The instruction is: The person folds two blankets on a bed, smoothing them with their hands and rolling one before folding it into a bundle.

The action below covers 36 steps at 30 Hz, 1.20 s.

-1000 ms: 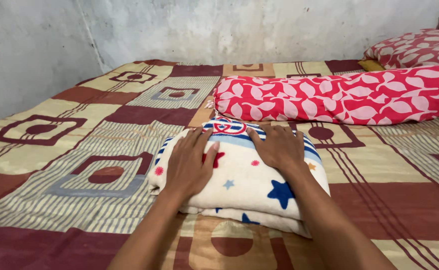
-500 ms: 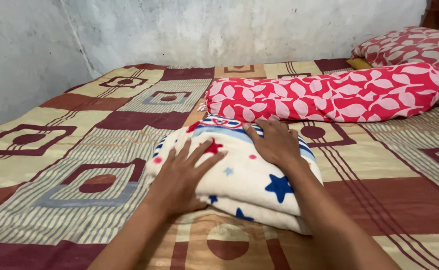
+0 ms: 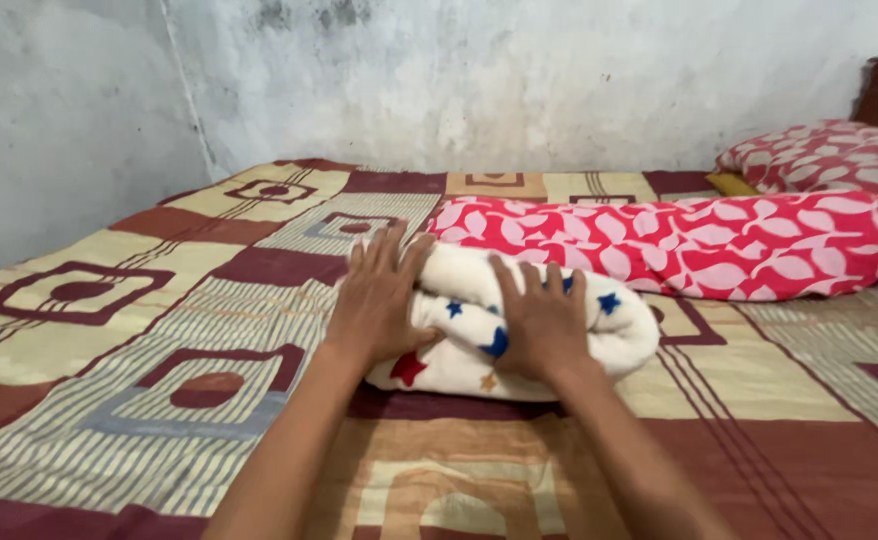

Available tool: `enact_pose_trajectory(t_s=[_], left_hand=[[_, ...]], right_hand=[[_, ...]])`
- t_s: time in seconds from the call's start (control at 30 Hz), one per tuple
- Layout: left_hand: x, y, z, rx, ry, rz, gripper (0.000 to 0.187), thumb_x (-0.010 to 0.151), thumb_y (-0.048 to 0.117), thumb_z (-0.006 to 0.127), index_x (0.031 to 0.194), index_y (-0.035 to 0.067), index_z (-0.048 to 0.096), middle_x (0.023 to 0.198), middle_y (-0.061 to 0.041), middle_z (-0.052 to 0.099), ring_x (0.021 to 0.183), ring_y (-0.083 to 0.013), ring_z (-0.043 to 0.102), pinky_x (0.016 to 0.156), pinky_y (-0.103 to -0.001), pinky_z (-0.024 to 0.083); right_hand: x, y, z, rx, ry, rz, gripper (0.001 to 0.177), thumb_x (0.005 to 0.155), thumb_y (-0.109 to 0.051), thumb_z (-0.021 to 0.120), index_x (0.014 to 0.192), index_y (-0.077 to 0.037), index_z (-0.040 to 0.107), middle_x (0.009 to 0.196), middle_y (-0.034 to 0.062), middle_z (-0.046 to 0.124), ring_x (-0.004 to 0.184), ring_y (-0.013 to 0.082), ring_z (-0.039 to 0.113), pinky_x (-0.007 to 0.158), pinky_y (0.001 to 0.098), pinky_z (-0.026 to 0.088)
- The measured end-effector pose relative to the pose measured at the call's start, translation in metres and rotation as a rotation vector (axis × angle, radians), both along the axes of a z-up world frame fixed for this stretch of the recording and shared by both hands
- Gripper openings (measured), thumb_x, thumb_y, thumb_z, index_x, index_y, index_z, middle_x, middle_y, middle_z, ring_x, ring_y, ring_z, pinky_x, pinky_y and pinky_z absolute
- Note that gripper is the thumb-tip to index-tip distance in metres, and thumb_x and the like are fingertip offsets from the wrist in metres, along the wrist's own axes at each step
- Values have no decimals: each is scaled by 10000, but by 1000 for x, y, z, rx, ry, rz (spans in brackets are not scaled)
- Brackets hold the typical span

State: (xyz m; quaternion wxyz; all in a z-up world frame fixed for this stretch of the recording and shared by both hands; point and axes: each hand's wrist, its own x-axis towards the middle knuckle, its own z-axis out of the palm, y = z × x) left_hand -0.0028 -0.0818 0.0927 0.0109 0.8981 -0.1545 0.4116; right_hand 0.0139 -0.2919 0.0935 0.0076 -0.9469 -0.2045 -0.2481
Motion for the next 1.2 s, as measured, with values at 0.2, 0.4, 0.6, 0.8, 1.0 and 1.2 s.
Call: enact_pose_trajectory(t_s=[0.2, 0.4, 0.6, 0.8, 1.0, 1.2], left_hand=[[-34, 14, -37, 78, -99, -42, 552, 840, 411, 800, 1197, 44, 592, 1223, -163, 578, 1161, -353, 563, 953, -491, 449], [-33, 21, -34, -105, -38, 2, 285, 850, 275, 757, 980, 40, 660, 963, -143, 687, 852, -346, 677, 748, -465, 536], [-27, 47, -24, -590, 290, 99, 279, 807, 282, 724, 936, 50, 810, 824, -161, 789, 748, -299, 746, 721, -423, 577], [-9, 43, -42, -806, 580, 157, 510, 779, 503, 690, 977, 45, 798, 898, -131, 800, 820, -261, 773, 776, -382, 572], [-4, 28, -49, -1001, 533, 291, 463, 864, 469, 711, 962, 25, 796, 914, -169, 795, 865, -288, 779, 810, -406, 570], [10, 39, -53, -1109, 261, 312, 231, 933, 268, 641, 996, 87, 771, 1018, -152, 781, 966, -320, 750, 867, -425, 561]], right_hand=[[24, -10, -15, 37, -20, 57, 1326, 474, -403, 982, 1568, -202, 260, 1378, 139, 551, 1320, 362, 484, 1124, 613, 272], [19, -12, -2, 29, 77, 10, 1049, 539, -377, 964, 1437, -191, 456, 1341, 54, 603, 1291, 278, 556, 1072, 580, 379], [11, -13, 11, -38, 192, -50, 1051, 555, -382, 988, 1440, -238, 441, 1414, 45, 531, 1367, 289, 456, 1094, 590, 367], [1, -9, 19, -111, 328, -77, 1104, 565, -362, 992, 1485, -237, 394, 1444, 60, 517, 1406, 309, 431, 1135, 605, 350], [2, -10, 18, -123, 329, -62, 1142, 545, -366, 1003, 1492, -227, 380, 1447, 77, 516, 1428, 314, 412, 1146, 608, 335], [5, -9, 17, -157, 438, -44, 1155, 561, -372, 983, 1508, -212, 342, 1442, 76, 530, 1399, 324, 446, 1134, 578, 359]])
